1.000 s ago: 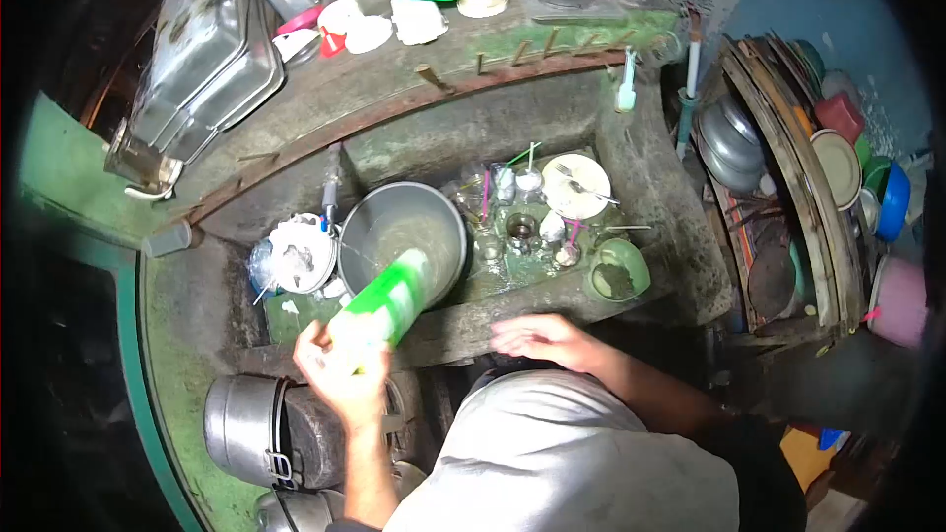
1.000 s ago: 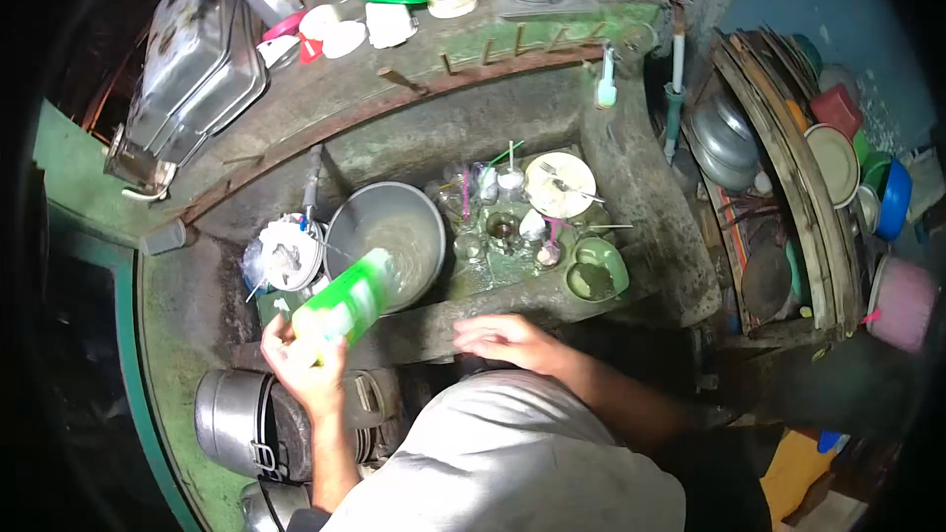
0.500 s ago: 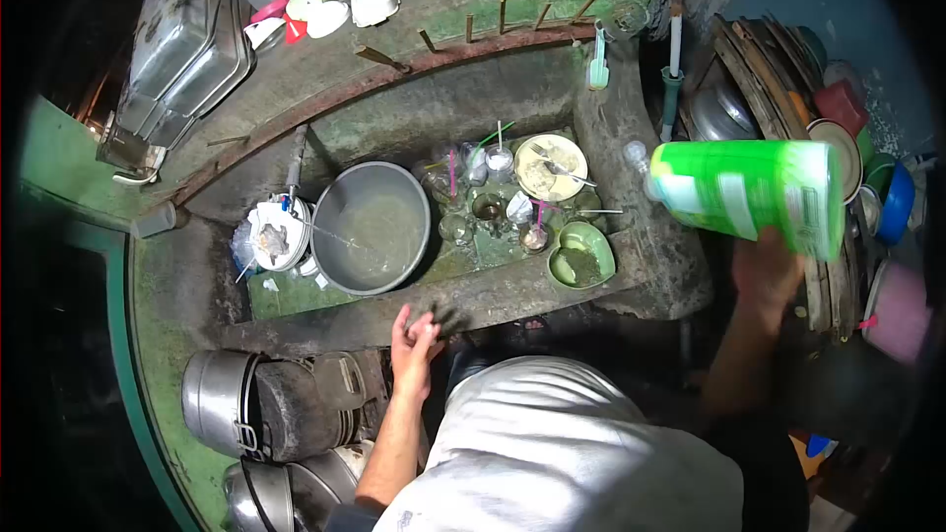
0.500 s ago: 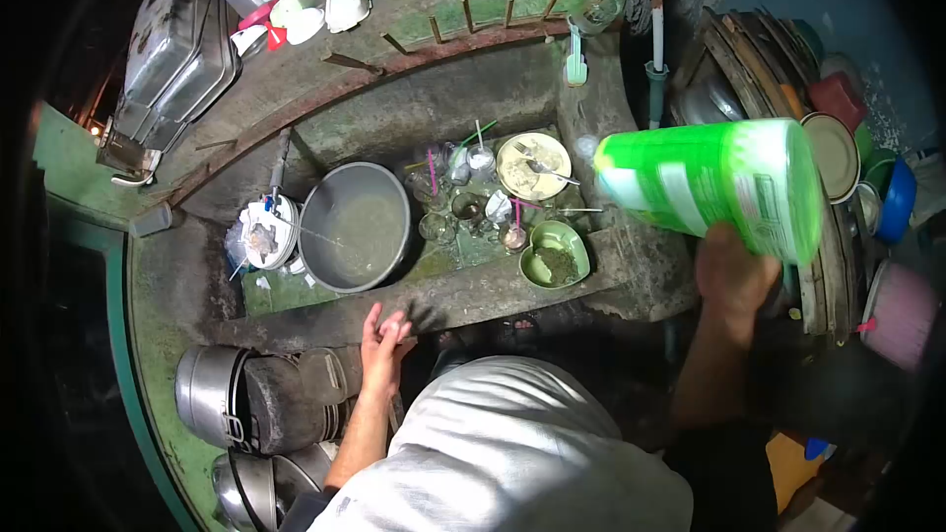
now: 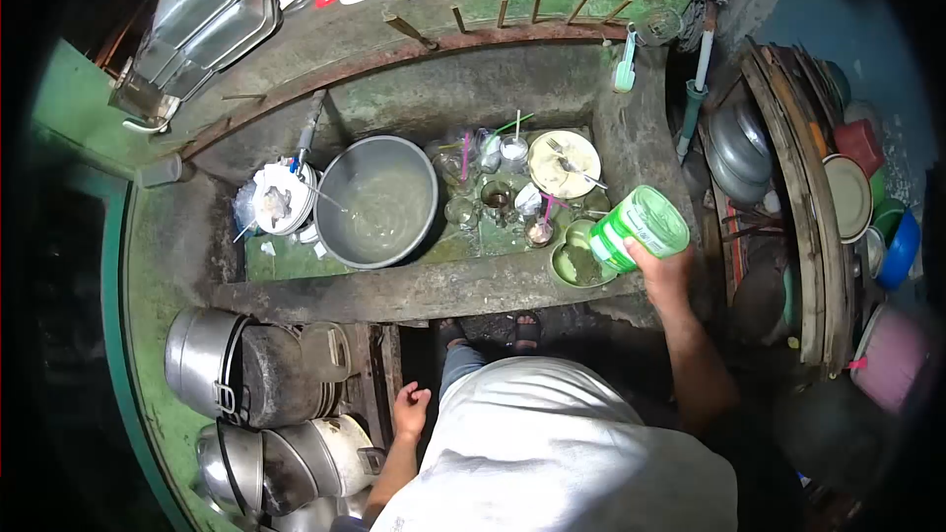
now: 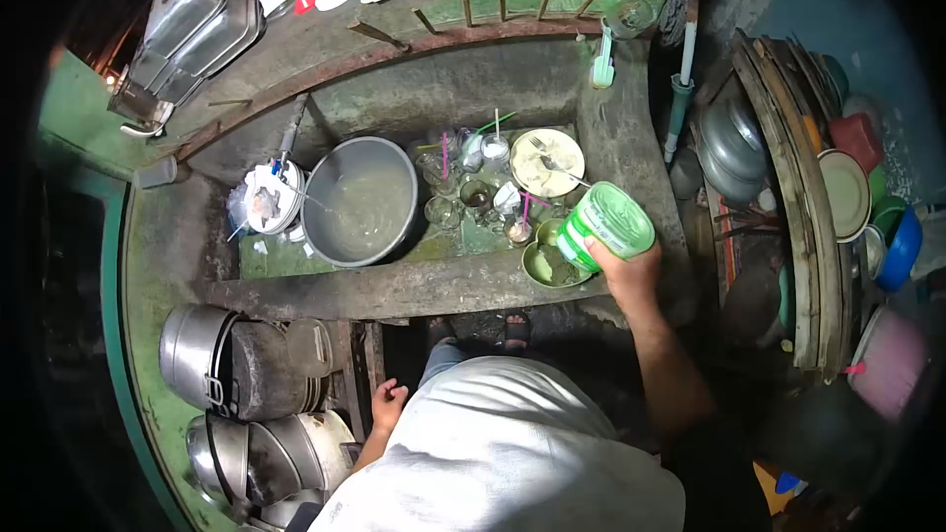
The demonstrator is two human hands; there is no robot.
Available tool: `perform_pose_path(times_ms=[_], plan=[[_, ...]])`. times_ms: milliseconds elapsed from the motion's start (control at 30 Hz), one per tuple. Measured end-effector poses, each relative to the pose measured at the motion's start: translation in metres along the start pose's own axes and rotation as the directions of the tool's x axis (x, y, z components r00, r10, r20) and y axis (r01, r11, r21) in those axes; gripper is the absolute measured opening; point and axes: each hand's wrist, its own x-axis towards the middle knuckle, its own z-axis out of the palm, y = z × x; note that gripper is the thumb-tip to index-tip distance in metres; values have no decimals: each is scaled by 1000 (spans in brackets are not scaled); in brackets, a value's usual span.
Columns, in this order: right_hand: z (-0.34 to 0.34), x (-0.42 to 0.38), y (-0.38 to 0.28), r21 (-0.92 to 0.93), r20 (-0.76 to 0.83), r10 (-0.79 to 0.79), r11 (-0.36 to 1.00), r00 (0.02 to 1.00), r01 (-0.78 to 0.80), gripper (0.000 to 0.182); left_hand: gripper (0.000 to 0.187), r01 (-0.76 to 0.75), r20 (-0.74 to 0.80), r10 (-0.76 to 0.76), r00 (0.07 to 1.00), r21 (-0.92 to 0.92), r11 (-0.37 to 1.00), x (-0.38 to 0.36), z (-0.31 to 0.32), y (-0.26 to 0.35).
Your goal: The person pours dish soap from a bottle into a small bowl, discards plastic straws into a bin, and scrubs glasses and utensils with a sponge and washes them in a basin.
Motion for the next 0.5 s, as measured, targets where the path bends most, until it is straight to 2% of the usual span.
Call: perform_pose_path(times_ms=[33, 67, 133, 333, 367, 400, 500], plan=[[-2, 2, -6, -55, 19, -11, 998, 1000, 12, 35, 42, 66, -27, -66, 997, 27, 997, -5, -6, -10], [-2, 5, -6, -54, 25, -14, 998, 1000, 16, 35, 44, 69, -33, -67, 997, 63, 996, -11, -11, -15], [-4, 9, -6, -53, -26, -20, 998, 999, 18, 33, 41, 134, -51, -130, 990, 109, 985, -18, -18, -25], [-2, 6, -27, 13, -35, -37, 999, 999, 37, 33, 38, 184, -57, -176, 983, 195, 963, -23, -22, -41], [-5, 8, -26, 1, -53, -36, 999, 998, 37, 33, 38, 130, -26, -127, 991, 118, 985, -16, -22, -55], [-6, 8, -25, -11, -69, -36, 999, 997, 35, 34, 38, 131, -27, -129, 991, 118, 984, -12, -25, -69], [-7, 5, -38, 23, -39, 12, 1000, 999, -11, 35, 38, 143, -27, -141, 990, 179, 973, -9, -14, -41]])
